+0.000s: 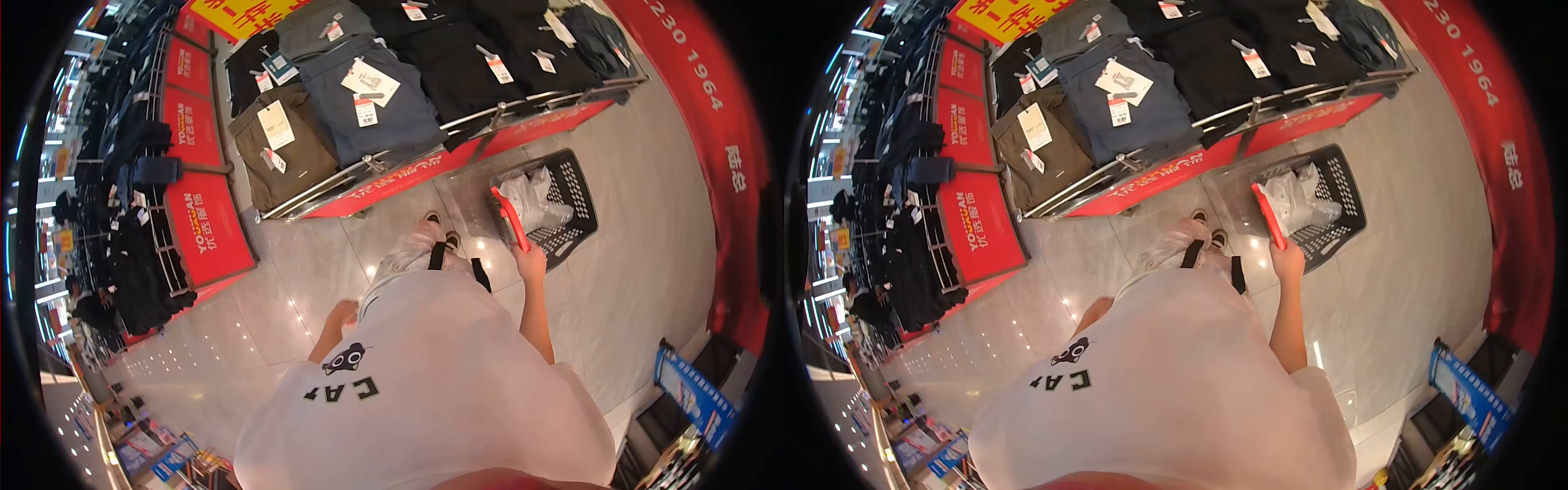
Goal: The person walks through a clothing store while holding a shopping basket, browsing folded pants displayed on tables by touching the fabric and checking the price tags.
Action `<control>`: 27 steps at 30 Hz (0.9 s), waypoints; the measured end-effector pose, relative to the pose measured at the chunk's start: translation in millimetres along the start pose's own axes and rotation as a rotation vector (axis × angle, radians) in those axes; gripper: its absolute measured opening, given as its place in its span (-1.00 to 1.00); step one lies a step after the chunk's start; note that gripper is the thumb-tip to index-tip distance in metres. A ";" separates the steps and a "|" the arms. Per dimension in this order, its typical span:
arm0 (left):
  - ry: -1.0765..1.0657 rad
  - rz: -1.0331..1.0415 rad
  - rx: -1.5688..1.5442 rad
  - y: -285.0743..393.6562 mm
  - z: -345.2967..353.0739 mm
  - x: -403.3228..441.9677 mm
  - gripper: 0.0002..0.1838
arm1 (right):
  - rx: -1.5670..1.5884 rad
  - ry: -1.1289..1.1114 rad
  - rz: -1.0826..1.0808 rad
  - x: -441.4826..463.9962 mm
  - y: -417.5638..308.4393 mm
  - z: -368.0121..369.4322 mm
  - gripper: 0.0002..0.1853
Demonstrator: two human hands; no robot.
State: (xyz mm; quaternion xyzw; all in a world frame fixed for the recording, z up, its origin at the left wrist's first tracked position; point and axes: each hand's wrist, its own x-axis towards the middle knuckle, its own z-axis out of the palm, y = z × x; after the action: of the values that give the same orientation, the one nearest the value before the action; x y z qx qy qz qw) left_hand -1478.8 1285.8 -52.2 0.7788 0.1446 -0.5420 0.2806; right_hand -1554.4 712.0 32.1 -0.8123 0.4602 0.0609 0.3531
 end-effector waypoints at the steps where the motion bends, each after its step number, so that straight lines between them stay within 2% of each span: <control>1: 0.046 -0.263 -0.221 5.6 10.6 -29.9 -0.73 | 0.017 -0.016 0.026 2.5 2.2 -0.9 -0.63; 4: 0.057 -0.335 -0.182 7.8 17.4 -55.2 -0.69 | 0.008 0.008 -0.010 13.3 10.6 -5.8 -0.64; 9: 0.053 0.267 0.038 11.5 5.1 -3.4 -0.69 | 0.061 -0.003 0.088 44.7 35.2 -15.0 -0.66; 11: 0.099 0.407 0.137 68.0 -18.5 11.9 -0.69 | 0.005 0.048 0.044 51.5 38.9 -21.5 -0.65; 13: 0.120 -0.037 -0.437 134.1 -32.8 28.8 -0.69 | -0.033 0.051 0.075 58.0 25.5 -30.1 -0.63; 15: 0.138 0.099 -0.469 176.5 -50.2 40.9 -0.70 | -0.150 0.141 0.061 61.8 13.6 -31.6 -0.61; 17: 0.128 0.147 -0.435 217.4 -64.6 45.1 -0.70 | -0.179 0.187 0.023 69.5 6.0 -36.7 -0.59; 19: 0.116 0.195 -0.409 244.2 -69.2 47.0 -0.70 | -0.163 0.023 0.151 73.2 -3.4 -52.2 -0.58; 22: 0.109 0.225 -0.360 267.6 -70.6 51.0 -0.70 | -0.156 0.072 0.154 77.2 3.8 -57.2 -0.62; 25: 0.054 0.126 -0.277 254.8 -58.3 76.6 -0.69 | -0.164 0.097 0.149 89.1 8.2 -65.7 -0.65; 27: -0.050 -0.060 -0.153 248.7 -48.4 92.6 -0.68 | -0.178 0.115 0.140 101.1 10.6 -74.1 -0.66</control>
State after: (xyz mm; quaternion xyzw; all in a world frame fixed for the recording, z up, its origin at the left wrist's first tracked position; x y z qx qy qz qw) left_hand -1275.9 1108.1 -55.8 0.7367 0.2020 -0.5567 0.3263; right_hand -1521.9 590.6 38.8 -0.8084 0.5282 0.0794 0.2473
